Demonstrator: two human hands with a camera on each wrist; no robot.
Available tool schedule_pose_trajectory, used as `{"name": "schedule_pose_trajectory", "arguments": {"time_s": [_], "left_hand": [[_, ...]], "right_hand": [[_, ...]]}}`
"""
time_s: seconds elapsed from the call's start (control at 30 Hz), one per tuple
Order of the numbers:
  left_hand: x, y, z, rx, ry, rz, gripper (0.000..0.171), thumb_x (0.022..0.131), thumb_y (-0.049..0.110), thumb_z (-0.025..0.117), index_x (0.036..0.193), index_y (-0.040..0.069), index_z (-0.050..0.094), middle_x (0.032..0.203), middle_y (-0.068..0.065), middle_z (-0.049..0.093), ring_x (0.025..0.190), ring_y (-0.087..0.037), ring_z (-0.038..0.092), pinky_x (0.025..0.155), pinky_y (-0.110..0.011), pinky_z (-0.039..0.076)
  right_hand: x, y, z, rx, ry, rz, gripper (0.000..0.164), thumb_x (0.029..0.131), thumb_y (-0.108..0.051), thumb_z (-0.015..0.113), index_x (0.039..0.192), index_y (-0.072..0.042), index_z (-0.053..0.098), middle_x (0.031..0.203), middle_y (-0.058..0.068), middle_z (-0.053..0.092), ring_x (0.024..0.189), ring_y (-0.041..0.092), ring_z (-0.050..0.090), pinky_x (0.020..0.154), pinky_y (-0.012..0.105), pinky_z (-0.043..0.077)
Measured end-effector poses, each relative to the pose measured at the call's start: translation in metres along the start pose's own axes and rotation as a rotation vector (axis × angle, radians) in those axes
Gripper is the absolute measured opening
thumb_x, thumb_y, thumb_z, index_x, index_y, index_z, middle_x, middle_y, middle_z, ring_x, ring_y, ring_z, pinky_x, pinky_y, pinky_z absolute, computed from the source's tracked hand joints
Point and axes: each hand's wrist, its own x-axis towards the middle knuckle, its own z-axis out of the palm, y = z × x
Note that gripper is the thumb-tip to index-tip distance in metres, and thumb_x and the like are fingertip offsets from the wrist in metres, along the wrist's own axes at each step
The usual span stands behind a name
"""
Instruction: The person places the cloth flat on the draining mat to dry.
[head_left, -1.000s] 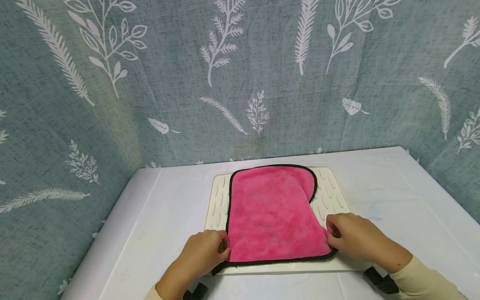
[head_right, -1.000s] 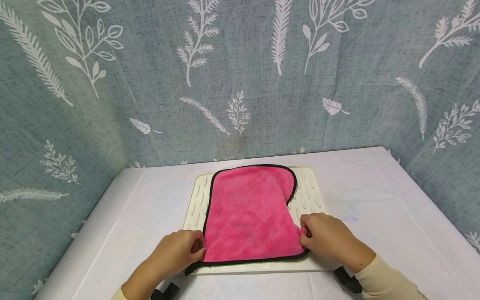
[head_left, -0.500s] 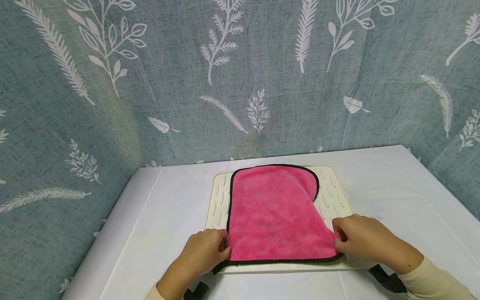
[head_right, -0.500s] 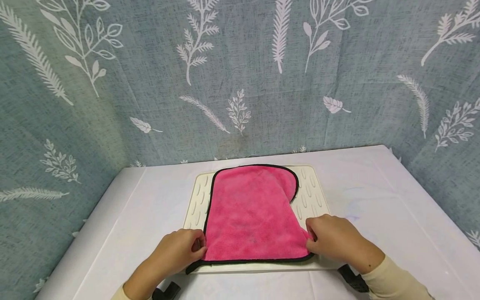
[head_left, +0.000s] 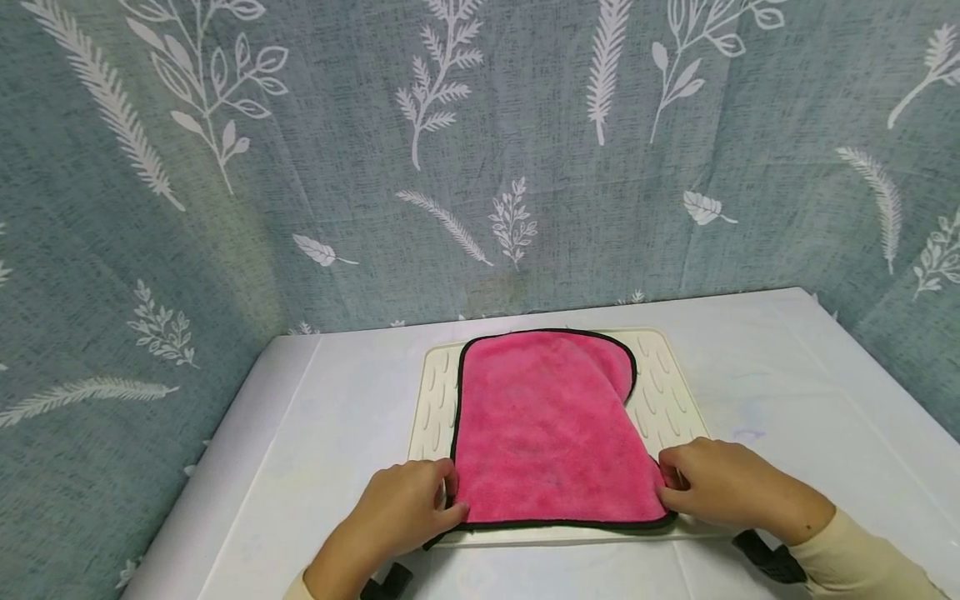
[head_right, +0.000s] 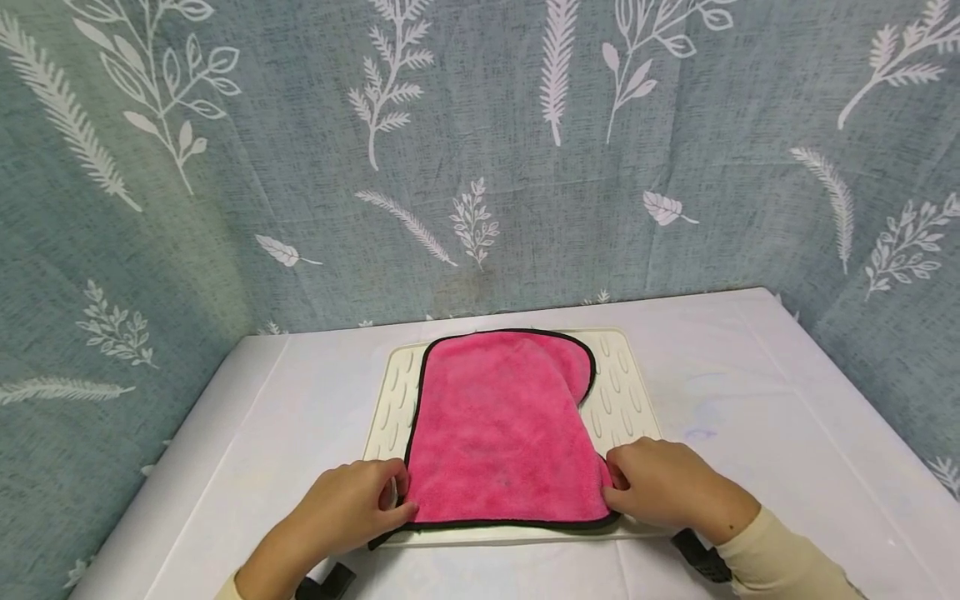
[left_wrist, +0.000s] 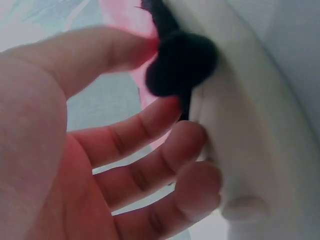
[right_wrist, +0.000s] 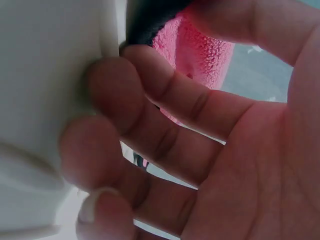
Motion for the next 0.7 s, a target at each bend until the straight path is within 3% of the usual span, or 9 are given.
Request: {"name": "schedule_pose_trajectory", "arguments": {"time_s": [0.13, 0.47, 0.7], "left_hand": [[-0.0015, 0.0007, -0.0018, 0.001, -0.022, 0.008, 0.025, 0.079, 0.039, 0.079, 0.079, 0.025, 0.058, 0.057, 0.013, 0.045, 0.051, -0.003, 0.04, 0.048, -0.026, 0.032], [-0.0029, -0.0005, -0.0041, -0.009, -0.046, 0.103, 0.018, 0.082, 0.024, 0.076, 0.077, 0.025, 0.059, 0.057, 0.017, 0.044, 0.055, 0.001, 0.041, 0.05, -0.022, 0.035], [-0.0078, 0.0003, -0.0061, -0.019, -0.087, 0.125, 0.024, 0.074, 0.031, 0.082, 0.082, 0.026, 0.059, 0.063, 0.017, 0.046, 0.057, 0.001, 0.041, 0.052, -0.022, 0.035]], "right_hand": [[-0.0001, -0.0006, 0.0016, 0.006, 0.009, 0.001, 0.029, 0.084, -0.03, 0.071, 0.066, -0.024, 0.049, 0.056, -0.015, 0.043, 0.052, 0.0, 0.038, 0.049, 0.023, 0.032], [0.0039, -0.0011, 0.0058, 0.013, 0.03, -0.053, 0.032, 0.087, -0.019, 0.07, 0.065, -0.023, 0.047, 0.057, -0.015, 0.039, 0.053, -0.002, 0.034, 0.049, 0.021, 0.029], [0.0042, -0.0032, 0.0076, 0.02, 0.03, -0.053, 0.031, 0.085, -0.013, 0.066, 0.064, -0.023, 0.046, 0.056, -0.015, 0.038, 0.052, -0.002, 0.033, 0.049, 0.02, 0.028]]}}
